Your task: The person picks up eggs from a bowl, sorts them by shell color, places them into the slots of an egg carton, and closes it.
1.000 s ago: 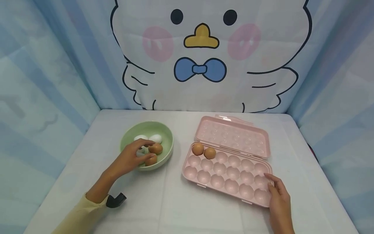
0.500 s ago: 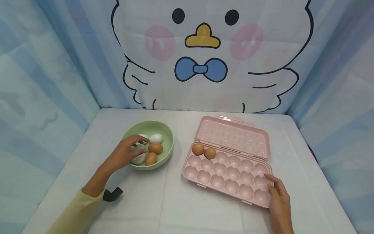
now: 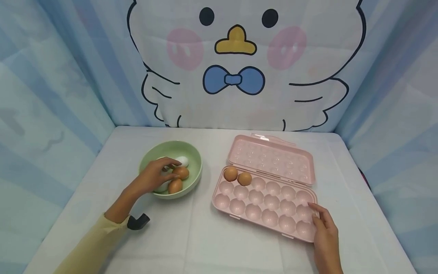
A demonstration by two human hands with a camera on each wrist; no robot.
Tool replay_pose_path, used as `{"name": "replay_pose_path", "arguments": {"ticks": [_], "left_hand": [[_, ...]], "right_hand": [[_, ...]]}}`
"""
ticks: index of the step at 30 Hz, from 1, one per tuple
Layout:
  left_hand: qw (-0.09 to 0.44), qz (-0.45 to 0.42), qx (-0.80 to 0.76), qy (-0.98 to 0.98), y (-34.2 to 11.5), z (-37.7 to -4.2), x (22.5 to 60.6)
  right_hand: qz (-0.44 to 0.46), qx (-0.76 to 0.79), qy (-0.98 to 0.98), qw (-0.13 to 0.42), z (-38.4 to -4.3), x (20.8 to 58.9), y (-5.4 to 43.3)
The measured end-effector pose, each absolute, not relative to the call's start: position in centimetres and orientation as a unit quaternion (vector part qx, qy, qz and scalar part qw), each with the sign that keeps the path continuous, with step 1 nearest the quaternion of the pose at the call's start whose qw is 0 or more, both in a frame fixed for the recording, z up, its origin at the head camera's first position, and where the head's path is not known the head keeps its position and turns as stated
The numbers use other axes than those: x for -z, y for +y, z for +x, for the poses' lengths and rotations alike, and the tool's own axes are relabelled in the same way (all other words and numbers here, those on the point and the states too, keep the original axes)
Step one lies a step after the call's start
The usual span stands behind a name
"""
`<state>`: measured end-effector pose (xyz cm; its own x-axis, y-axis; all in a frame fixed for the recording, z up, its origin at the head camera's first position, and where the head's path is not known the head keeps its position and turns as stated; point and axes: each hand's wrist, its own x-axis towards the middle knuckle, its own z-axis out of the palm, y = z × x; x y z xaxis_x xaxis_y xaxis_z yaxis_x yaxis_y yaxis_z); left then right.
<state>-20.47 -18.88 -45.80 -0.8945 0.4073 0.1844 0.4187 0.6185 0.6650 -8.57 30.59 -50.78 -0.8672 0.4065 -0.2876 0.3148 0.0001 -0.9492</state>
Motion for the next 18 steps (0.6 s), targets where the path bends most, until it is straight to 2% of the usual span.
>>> {"name": "replay_pose_path", "arguments": {"ticks": [8, 18], "left_hand": [[0.006, -0.236, 0.363, -0.901, -18.83, -21.15, 45.84], [-0.024, -0.208, 0.342, -0.916, -18.46, -21.52, 45.64]], "right_hand": [[-0.248, -0.666, -0.703, 0.036, -8.58, 50.79, 30.52], [-0.248, -0.668, -0.701, 0.037, -8.45, 50.85, 30.65]]}}
